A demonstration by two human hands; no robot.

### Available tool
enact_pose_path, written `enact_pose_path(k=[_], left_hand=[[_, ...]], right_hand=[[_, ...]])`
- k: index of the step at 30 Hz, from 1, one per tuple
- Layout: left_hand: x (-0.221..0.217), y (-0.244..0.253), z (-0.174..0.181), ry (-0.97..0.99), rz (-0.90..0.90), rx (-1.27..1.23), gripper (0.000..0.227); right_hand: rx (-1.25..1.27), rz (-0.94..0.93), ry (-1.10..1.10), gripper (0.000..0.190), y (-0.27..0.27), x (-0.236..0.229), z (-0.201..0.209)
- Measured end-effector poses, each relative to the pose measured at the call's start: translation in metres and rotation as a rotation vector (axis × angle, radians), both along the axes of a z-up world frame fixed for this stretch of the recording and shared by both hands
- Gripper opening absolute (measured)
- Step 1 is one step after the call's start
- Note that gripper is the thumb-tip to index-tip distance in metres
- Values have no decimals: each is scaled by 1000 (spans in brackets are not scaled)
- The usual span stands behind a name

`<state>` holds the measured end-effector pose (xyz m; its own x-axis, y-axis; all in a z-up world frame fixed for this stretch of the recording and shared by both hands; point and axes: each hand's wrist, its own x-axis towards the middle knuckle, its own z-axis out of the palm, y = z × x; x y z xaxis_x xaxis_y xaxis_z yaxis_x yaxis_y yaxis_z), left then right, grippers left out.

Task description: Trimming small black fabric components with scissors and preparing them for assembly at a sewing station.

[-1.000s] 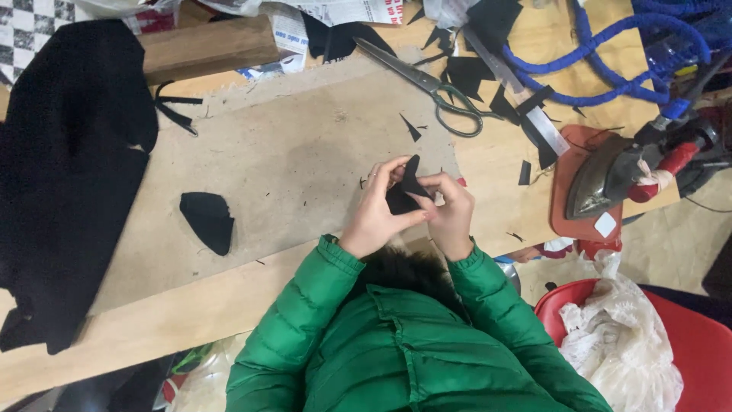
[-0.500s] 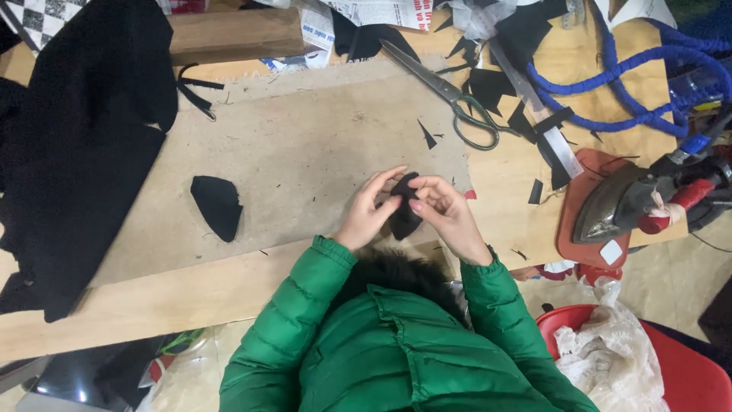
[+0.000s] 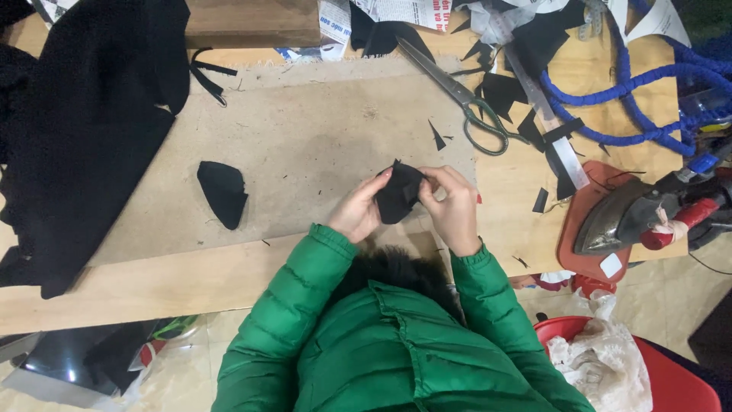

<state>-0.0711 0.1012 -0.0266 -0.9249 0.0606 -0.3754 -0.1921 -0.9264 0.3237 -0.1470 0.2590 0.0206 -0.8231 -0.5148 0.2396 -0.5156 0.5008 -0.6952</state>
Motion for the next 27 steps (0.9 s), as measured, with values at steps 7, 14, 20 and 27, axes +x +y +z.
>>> enact_pose_path(k=[7, 14, 20, 27], left_hand=[[-2, 4, 23, -14, 121, -395, 39], [-3, 0, 22, 207, 181, -755, 27], [1, 6, 32, 269, 116, -800, 21], [3, 21, 18, 174, 256, -258, 15]], right_hand=[[-425, 74, -707, 36, -5, 7, 7], [-562, 97, -1216, 16, 9, -5, -17], [-451, 120, -1245, 21, 4, -1, -37], [-552, -87, -1118, 15, 7, -5, -83]])
